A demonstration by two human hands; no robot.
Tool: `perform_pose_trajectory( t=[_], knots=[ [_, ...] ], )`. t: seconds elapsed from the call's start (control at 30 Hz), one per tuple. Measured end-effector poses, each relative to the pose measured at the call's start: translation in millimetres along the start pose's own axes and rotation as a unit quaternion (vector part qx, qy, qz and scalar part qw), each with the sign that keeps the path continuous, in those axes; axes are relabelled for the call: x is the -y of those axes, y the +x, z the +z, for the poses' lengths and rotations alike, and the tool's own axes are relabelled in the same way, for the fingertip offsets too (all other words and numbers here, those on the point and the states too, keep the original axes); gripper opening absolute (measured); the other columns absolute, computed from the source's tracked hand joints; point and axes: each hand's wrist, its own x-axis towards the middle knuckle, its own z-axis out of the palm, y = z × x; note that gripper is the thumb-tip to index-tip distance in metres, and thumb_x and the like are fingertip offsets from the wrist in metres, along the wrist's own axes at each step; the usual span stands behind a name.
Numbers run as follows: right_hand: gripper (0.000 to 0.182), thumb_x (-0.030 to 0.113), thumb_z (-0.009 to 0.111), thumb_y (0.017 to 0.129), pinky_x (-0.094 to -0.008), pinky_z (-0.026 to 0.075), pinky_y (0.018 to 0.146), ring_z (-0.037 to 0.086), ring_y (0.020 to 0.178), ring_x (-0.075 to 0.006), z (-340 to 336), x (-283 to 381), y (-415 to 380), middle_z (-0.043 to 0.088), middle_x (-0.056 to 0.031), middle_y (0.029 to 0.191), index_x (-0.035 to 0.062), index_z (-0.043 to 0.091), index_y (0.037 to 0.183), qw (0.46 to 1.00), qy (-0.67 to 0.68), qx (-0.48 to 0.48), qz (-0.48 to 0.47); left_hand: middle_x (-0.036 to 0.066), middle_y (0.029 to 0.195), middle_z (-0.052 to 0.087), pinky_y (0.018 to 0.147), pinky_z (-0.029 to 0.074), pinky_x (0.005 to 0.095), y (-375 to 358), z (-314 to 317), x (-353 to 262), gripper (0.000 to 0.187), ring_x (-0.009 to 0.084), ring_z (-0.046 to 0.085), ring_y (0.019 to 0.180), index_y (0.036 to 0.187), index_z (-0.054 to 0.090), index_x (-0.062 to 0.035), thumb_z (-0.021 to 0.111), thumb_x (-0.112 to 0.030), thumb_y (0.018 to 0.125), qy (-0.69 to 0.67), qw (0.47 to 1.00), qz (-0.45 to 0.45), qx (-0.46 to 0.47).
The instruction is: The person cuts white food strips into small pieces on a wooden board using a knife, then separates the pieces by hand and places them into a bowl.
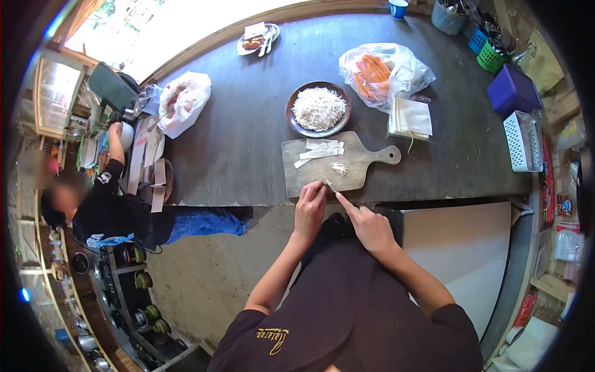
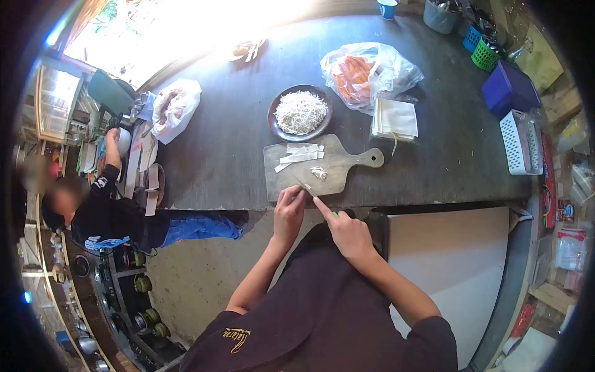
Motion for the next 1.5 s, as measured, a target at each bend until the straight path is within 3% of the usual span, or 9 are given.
perform_pose_trajectory(
  t=[0.13, 0.33, 0.43, 0.53, 0.87, 0.97, 1.27, 1.5],
  knots=[
    [0.075, 0.015, 0.063, 0.102, -0.0489, 0.061, 0.055, 0.073, 0.061, -0.0321, -2.5, -6.8, -8.7, 0.063, -0.0104, 0.075, 0.0425, 0.039, 0.168, 0.999, -0.021, 0.030, 0.005, 0.014, 0.120, 0.070, 0.093, 0.057, 0.0441, -3.1, 3.6, -2.0, 0.024, 0.0339, 0.068, 0.111, 0.114, 0.075, 0.0070, 0.076, 0.004, 0.090, -0.003, 1.000, -0.001, -0.015],
    [0.082, 0.009, 0.062, 0.099, -0.0478, 0.062, 0.056, 0.074, 0.062, -0.0327, 27.7, -7.9, 30.3, 0.065, -0.0115, 0.078, 0.0375, 0.035, 0.170, 0.998, 0.030, -0.039, -0.047, 0.013, 0.118, 0.071, 0.091, 0.058, 0.0428, -1.3, 1.9, 1.6, 0.021, 0.0330, 0.069, 0.110, 0.112, 0.076, 0.0045, 0.078, 0.003, 0.090, -0.002, 1.000, -0.006, -0.004],
    [0.066, 0.023, 0.061, 0.107, -0.0504, 0.060, 0.056, 0.071, 0.062, -0.0355, 11.1, -5.8, 14.0, 0.063, -0.0127, 0.073, 0.0413, 0.041, 0.167, 0.998, 0.044, -0.029, -0.020, 0.012, 0.118, 0.071, 0.091, 0.058, 0.0425, 0.4, 0.6, 3.7, 0.019, 0.0325, 0.069, 0.109, 0.111, 0.077, 0.0033, 0.077, 0.002, 0.092, -0.024, 1.000, -0.008, -0.014],
    [0.080, 0.010, 0.062, 0.099, -0.0466, 0.061, 0.053, 0.072, 0.058, -0.0310, -3.9, -5.3, -10.2, 0.063, -0.0094, 0.077, 0.0402, 0.038, 0.169, 1.000, -0.011, 0.012, -0.013, 0.011, 0.120, 0.071, 0.093, 0.058, 0.0425, 0.2, -0.5, 2.5, 0.021, 0.0325, 0.069, 0.112, 0.113, 0.075, 0.0044, 0.075, 0.001, 0.092, -0.025, 1.000, -0.010, -0.003],
    [0.081, 0.012, 0.064, 0.098, -0.0459, 0.061, 0.052, 0.071, 0.056, -0.0295, 4.1, -2.0, -4.8, 0.060, -0.0077, 0.074, 0.0431, 0.038, 0.168, 0.999, -0.024, -0.030, 0.010, 0.012, 0.117, 0.071, 0.091, 0.058, 0.0425, 1.9, -4.0, 1.6, 0.021, 0.0317, 0.070, 0.109, 0.111, 0.076, 0.0033, 0.078, 0.001, 0.091, -0.018, 1.000, 0.003, -0.007],
    [0.068, 0.022, 0.064, 0.106, -0.0476, 0.058, 0.051, 0.069, 0.055, -0.0320, 4.2, -1.4, -8.9, 0.060, -0.0094, 0.072, 0.0435, 0.042, 0.166, 0.999, -0.028, -0.024, 0.008, 0.012, 0.117, 0.072, 0.091, 0.058, 0.0424, 1.8, 0.0, 3.2, 0.021, 0.0317, 0.070, 0.109, 0.112, 0.076, 0.0032, 0.078, 0.001, 0.091, -0.019, 1.000, 0.006, -0.012],
    [0.081, 0.010, 0.062, 0.099, -0.0452, 0.061, 0.053, 0.070, 0.055, -0.0282, 4.0, -3.7, -16.2, 0.059, -0.0080, 0.074, 0.0427, 0.038, 0.169, 0.997, -0.072, -0.013, -0.004, 0.011, 0.119, 0.072, 0.092, 0.058, 0.0423, 2.4, -3.4, 4.7, 0.023, 0.0319, 0.069, 0.109, 0.113, 0.077, 0.0023, 0.078, 0.002, 0.090, -0.022, 1.000, 0.002, 0.000],
    [0.080, 0.013, 0.064, 0.099, -0.0456, 0.061, 0.052, 0.071, 0.056, -0.0298, 27.5, -10.7, 8.4, 0.063, -0.0089, 0.076, 0.0415, 0.037, 0.169, 0.998, -0.013, -0.053, -0.033, 0.012, 0.119, 0.072, 0.092, 0.058, 0.0426, 2.4, -5.1, 1.9, 0.021, 0.0323, 0.069, 0.110, 0.113, 0.077, 0.0025, 0.076, 0.001, 0.092, -0.031, 0.999, -0.010, 0.001]
  ],
)
